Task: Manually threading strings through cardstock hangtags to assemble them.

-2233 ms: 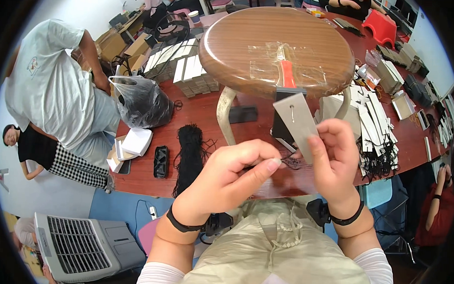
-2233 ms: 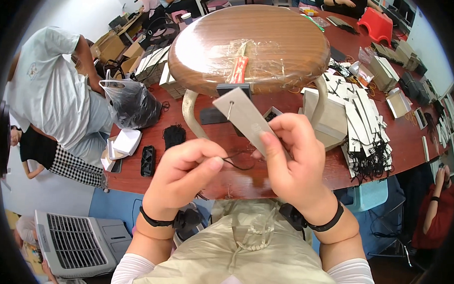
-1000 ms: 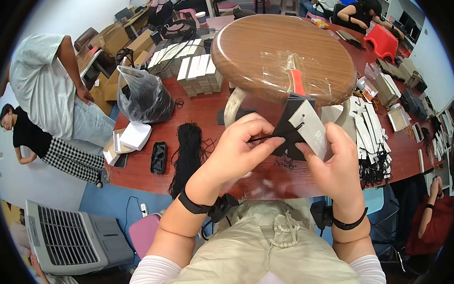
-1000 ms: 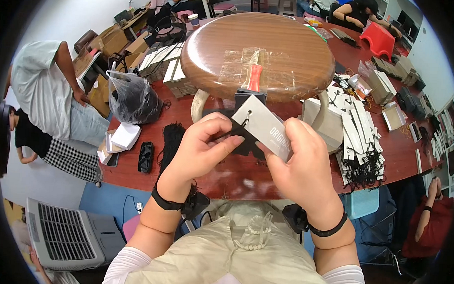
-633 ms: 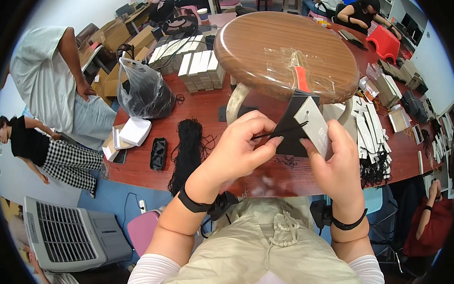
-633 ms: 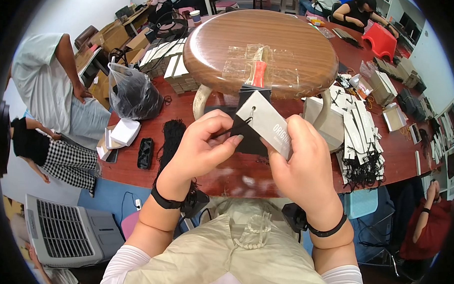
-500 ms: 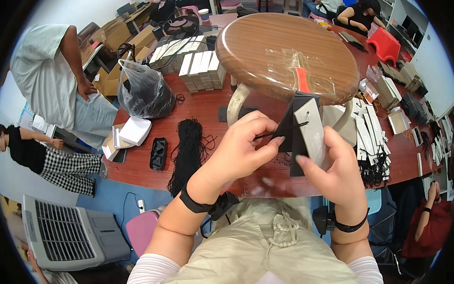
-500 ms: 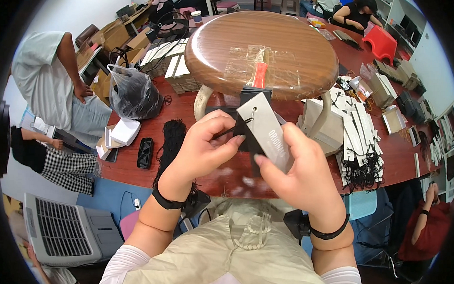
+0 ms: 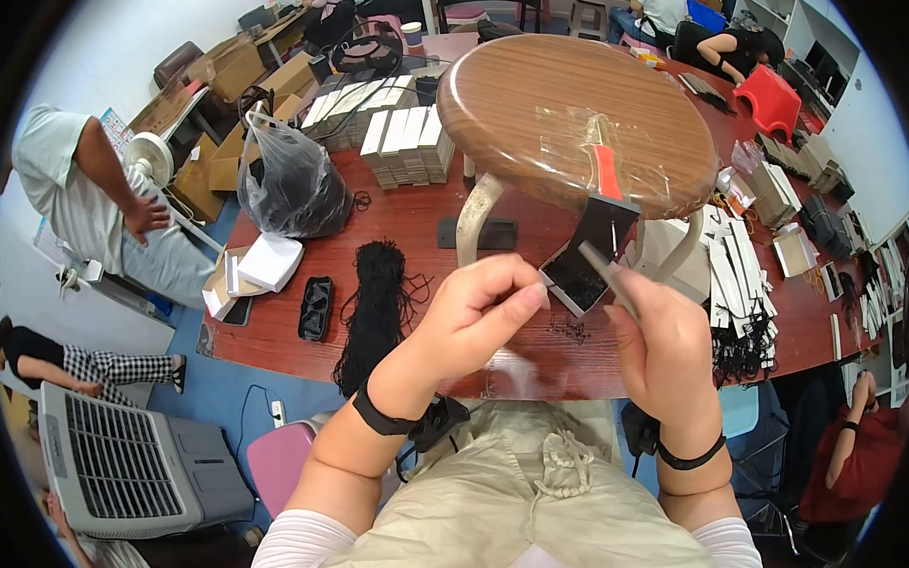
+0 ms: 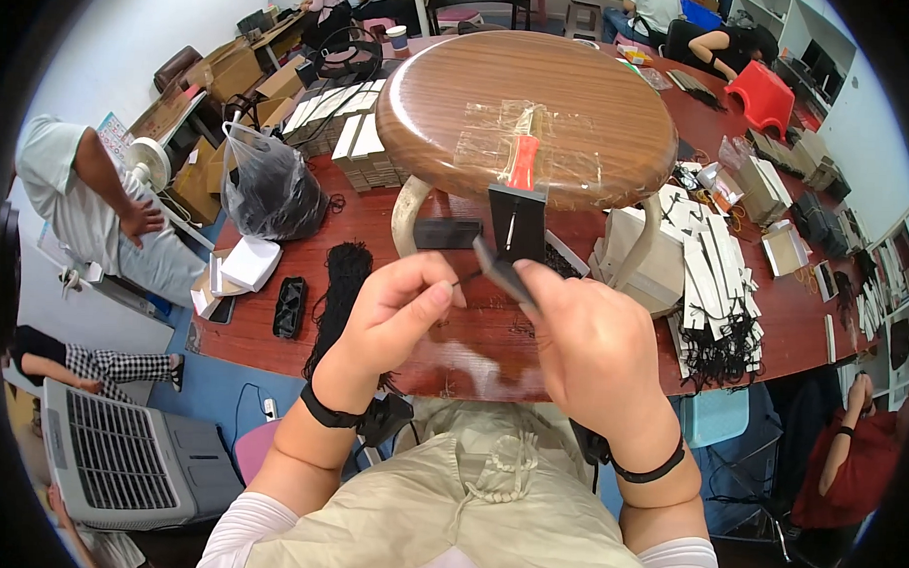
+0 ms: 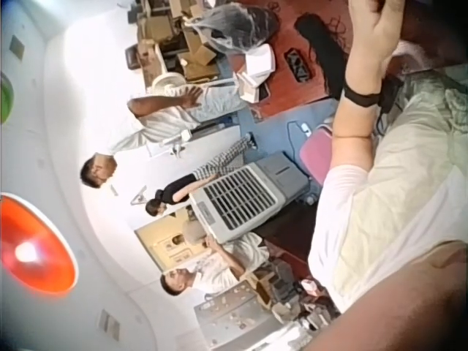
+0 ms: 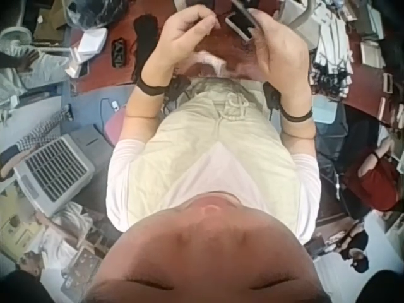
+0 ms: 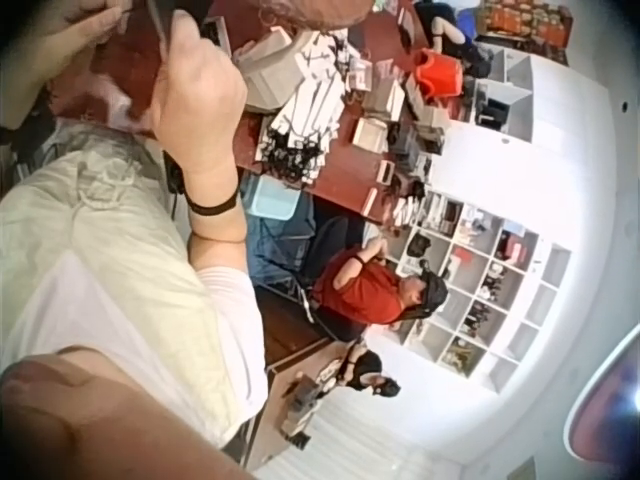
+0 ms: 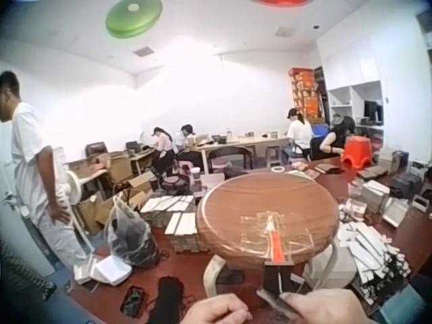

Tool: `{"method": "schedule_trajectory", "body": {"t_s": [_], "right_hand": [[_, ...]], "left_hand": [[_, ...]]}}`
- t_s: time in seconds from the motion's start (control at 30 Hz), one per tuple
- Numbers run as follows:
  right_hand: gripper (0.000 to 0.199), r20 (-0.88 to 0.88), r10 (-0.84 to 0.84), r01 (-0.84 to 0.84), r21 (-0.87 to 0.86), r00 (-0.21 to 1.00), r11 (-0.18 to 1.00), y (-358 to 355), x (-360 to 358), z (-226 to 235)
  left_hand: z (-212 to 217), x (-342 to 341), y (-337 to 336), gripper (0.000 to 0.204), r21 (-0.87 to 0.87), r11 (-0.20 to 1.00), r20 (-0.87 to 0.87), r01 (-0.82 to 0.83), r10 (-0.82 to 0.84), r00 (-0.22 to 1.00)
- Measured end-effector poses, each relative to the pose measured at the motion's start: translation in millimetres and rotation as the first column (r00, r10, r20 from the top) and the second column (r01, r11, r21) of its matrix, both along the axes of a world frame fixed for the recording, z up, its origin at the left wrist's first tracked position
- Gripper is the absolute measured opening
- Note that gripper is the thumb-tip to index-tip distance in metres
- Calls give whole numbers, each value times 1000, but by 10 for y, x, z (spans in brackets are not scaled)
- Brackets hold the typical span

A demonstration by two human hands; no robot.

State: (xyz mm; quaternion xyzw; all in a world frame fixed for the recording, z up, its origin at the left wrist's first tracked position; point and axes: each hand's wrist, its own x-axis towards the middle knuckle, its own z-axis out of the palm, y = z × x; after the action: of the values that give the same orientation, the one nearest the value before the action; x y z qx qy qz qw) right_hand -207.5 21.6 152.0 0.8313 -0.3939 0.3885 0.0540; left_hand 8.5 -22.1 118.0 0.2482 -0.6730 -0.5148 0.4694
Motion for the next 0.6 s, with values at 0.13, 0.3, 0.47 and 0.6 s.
{"method": "schedule_trajectory", "body": {"t_s": [0.13,0.3,0.47,0.6], "right_hand": [[33,-27,163,-160,86,986,983,-28,56,111],[13,786,54,-485,323,615,812,-108,266,98],[7,731,37,-412,340,681,845,-159,262,54],[5,788,45,-425,282,614,860,-122,308,34]], "left_hand": [[52,9,64,13,-85,996,95,39,-31,995],[53,-11,86,11,-133,988,132,78,-60,989],[41,11,108,11,-166,986,128,33,-11,992],[81,45,99,12,-81,996,122,47,-37,992]]}}
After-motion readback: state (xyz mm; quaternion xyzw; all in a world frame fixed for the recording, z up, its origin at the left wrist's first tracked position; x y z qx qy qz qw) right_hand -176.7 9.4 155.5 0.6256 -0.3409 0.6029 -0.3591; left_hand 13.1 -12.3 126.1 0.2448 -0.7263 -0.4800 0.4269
